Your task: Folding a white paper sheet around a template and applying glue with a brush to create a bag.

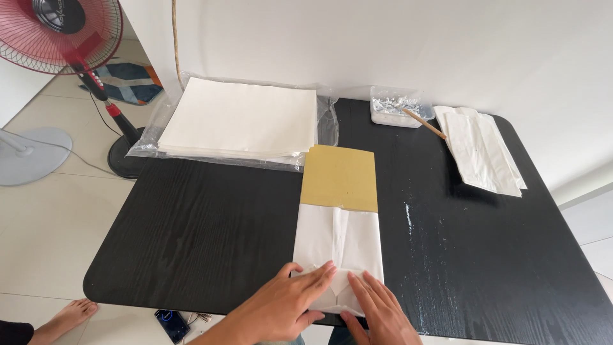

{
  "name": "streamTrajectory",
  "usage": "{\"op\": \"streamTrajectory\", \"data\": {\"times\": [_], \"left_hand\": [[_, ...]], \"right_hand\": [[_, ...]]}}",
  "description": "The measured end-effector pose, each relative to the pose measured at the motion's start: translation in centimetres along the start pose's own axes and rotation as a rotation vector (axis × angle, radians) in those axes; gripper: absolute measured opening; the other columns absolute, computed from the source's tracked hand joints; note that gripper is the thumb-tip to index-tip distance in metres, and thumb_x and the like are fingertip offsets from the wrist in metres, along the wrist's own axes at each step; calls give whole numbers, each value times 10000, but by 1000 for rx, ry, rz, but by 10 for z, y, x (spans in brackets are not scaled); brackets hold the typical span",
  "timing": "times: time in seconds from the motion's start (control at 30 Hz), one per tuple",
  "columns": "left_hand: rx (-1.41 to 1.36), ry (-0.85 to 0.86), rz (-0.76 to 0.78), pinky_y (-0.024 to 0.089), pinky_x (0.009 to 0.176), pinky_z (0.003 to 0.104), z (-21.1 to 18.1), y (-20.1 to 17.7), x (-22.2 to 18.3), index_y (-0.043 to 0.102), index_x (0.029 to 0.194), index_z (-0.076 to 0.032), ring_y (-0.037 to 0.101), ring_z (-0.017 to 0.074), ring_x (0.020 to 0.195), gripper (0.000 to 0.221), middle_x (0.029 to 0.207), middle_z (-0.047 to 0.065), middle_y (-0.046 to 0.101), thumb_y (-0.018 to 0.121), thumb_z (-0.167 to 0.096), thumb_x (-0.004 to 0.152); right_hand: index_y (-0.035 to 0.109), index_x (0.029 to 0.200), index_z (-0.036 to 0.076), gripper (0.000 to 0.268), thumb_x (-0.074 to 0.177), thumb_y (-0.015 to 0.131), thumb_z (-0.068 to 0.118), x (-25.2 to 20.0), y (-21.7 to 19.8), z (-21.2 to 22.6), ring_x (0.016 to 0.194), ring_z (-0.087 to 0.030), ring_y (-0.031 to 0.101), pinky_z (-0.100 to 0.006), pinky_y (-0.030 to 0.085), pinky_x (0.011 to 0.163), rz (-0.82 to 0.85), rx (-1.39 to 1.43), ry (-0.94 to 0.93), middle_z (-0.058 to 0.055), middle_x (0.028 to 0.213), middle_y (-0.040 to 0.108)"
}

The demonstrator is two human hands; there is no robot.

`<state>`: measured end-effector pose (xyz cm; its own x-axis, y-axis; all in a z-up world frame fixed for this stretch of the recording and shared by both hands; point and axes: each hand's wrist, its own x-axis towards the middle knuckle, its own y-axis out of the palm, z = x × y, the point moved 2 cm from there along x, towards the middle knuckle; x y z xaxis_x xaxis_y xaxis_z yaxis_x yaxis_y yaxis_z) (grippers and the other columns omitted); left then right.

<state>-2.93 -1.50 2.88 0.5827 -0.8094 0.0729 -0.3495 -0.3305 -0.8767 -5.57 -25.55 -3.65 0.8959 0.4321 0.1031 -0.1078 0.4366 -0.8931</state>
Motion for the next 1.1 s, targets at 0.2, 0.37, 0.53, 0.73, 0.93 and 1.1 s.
{"op": "streamTrajectory", "data": {"times": [0.2,0.37,0.53,0.73,0.93,1.1], "left_hand": [[-261,-180,222,292,1086,494,-11,-9,-7,96,1631,-69,419,370,1319,795,1730,80,159,587,-274,1041],[-267,-176,270,290,1082,475,-22,-34,-7,58,1637,-87,374,356,1361,805,1731,77,145,494,-412,1045],[-156,-53,158,259,1089,459,0,-26,6,138,1623,-11,441,328,1365,798,1693,154,241,500,-419,1041],[-52,-59,179,327,1047,438,21,-34,27,228,1603,-18,503,293,1325,814,1679,127,283,589,-415,991],[-191,-242,224,410,1026,488,36,-59,36,183,1633,-108,527,388,1214,826,1658,81,334,560,-447,981],[374,-265,-467,485,596,559,143,-103,73,671,1092,-30,657,416,727,201,871,129,709,576,-96,928]], "right_hand": [[449,1543,221,818,863,807,502,-23,29,-11,1495,-251,410,-499,388,1135,-67,19,94,21,1531,580],[525,1500,271,824,787,860,510,-27,38,-12,1476,-230,452,-485,395,1141,-133,54,175,2,1521,589],[591,1452,311,755,763,852,475,-11,32,0,1425,-218,509,-430,446,1112,-230,98,308,-27,1511,581],[384,1568,316,759,908,670,559,16,21,-6,1545,-225,301,-468,312,1207,46,115,388,-26,1639,380],[457,1523,330,671,916,678,508,25,2,-6,1514,-167,382,-437,368,1189,87,171,429,23,1606,444],[492,1486,345,653,897,660,570,29,2,-10,1479,-183,429,-486,394,1173,104,143,460,48,1580,485]]}}
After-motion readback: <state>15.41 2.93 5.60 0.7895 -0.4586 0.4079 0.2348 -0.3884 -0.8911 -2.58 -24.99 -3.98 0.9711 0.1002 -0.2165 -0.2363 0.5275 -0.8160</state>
